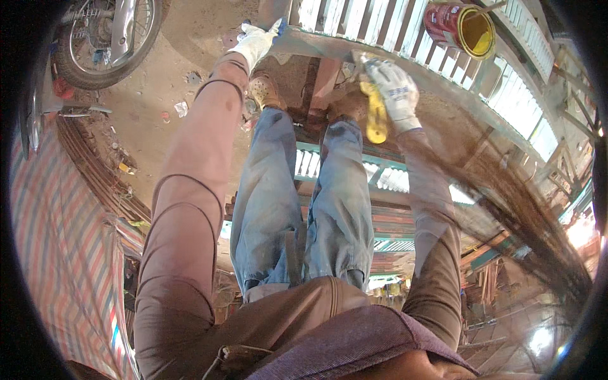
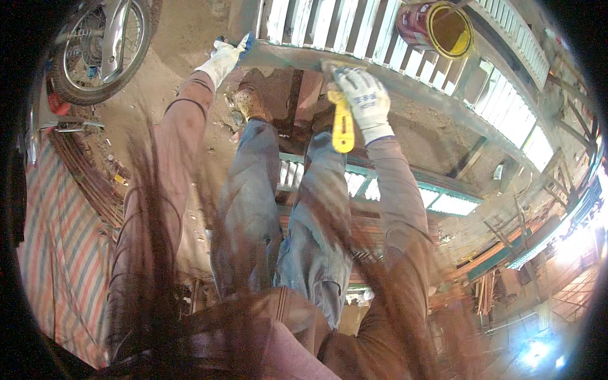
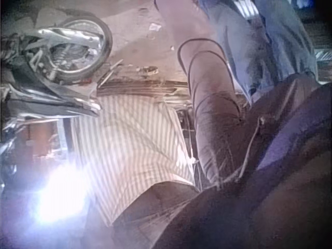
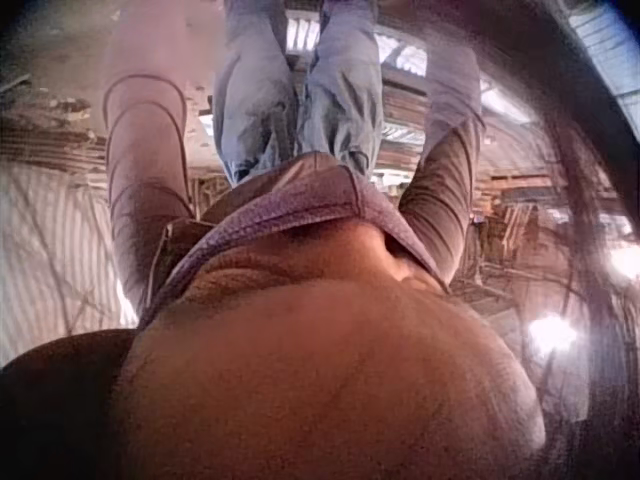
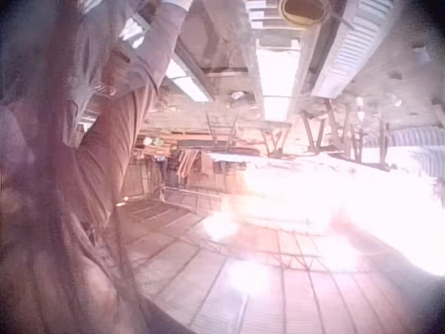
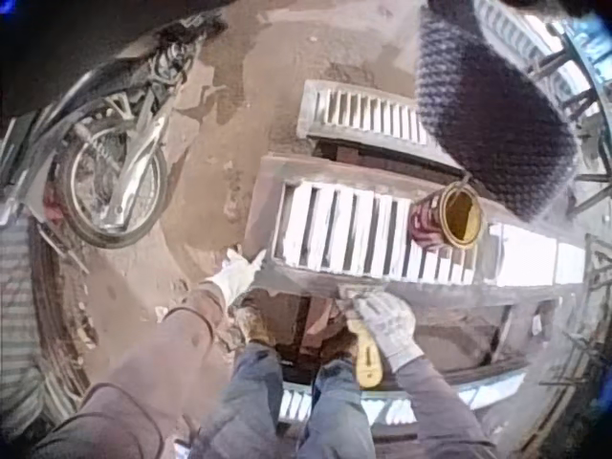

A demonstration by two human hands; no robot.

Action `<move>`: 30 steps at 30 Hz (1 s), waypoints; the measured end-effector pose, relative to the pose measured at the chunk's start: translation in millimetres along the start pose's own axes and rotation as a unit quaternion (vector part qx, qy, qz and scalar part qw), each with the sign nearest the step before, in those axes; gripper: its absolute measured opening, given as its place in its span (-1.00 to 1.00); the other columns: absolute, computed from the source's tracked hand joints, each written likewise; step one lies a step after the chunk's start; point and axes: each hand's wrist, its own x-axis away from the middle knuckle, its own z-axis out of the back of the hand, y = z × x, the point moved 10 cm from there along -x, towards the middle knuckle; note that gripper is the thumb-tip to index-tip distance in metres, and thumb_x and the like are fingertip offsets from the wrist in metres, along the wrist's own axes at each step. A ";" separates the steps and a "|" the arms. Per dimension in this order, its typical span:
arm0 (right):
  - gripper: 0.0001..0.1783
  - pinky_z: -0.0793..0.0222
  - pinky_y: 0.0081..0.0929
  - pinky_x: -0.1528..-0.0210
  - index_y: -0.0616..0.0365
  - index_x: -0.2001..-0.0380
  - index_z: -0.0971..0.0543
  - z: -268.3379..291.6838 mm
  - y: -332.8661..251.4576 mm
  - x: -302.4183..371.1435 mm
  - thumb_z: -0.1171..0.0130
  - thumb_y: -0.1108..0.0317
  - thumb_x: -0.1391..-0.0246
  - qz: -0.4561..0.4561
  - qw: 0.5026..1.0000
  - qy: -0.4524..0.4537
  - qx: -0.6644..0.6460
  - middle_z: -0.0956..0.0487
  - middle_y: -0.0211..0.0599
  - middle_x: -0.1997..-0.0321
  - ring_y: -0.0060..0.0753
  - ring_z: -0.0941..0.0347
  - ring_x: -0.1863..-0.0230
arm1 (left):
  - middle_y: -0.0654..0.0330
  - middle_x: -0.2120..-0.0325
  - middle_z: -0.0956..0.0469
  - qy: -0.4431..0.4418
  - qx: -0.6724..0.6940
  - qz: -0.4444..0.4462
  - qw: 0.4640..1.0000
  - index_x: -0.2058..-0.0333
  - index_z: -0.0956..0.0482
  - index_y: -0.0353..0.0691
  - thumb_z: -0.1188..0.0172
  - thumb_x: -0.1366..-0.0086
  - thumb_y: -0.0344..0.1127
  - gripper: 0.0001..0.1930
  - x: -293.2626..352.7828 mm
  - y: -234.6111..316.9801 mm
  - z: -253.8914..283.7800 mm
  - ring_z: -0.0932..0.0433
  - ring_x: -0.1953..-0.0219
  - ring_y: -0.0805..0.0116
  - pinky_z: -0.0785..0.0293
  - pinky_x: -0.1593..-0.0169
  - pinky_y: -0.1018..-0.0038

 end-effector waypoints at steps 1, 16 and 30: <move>-0.57 -0.32 -0.32 -0.17 -0.31 -0.03 -0.50 -6.5 -8.2 7.6 -0.01 0.27 -0.05 0.012 0.999 -0.026 -0.030 -0.48 -0.54 -0.10 -0.38 -0.39 -0.14 | -0.24 -0.36 0.25 0.014 -0.004 0.011 1.000 -0.35 0.34 -0.31 0.12 0.04 0.66 0.30 6.9 0.7 5.5 0.18 -0.39 -0.21 0.14 -0.38 0.07; -0.61 -0.38 -0.34 -0.03 -0.16 0.06 -0.54 0.1 -7.5 81.4 -0.15 0.26 0.04 -0.024 0.982 0.022 -0.185 -0.49 -0.41 -0.06 -0.29 -0.41 -0.08 | -0.29 -0.06 -0.37 0.263 0.070 -0.534 0.800 -0.06 -0.35 -0.56 -0.10 -0.19 0.26 -0.15 258.2 341.2 50.3 -0.33 -0.15 -0.11 -0.19 -0.25 0.25; -0.65 -0.51 -0.57 0.30 0.31 0.03 -0.52 10.5 127.2 197.3 -0.24 0.49 -0.08 -0.448 0.529 0.310 -0.651 -0.58 -0.28 0.15 -0.49 -0.55 0.20 | 0.04 0.46 -0.58 0.294 0.035 -0.747 0.595 0.31 -0.57 -0.26 -0.18 -0.24 -0.30 -0.85 391.4 390.8 -10.2 -0.57 0.39 0.07 -0.51 0.31 0.26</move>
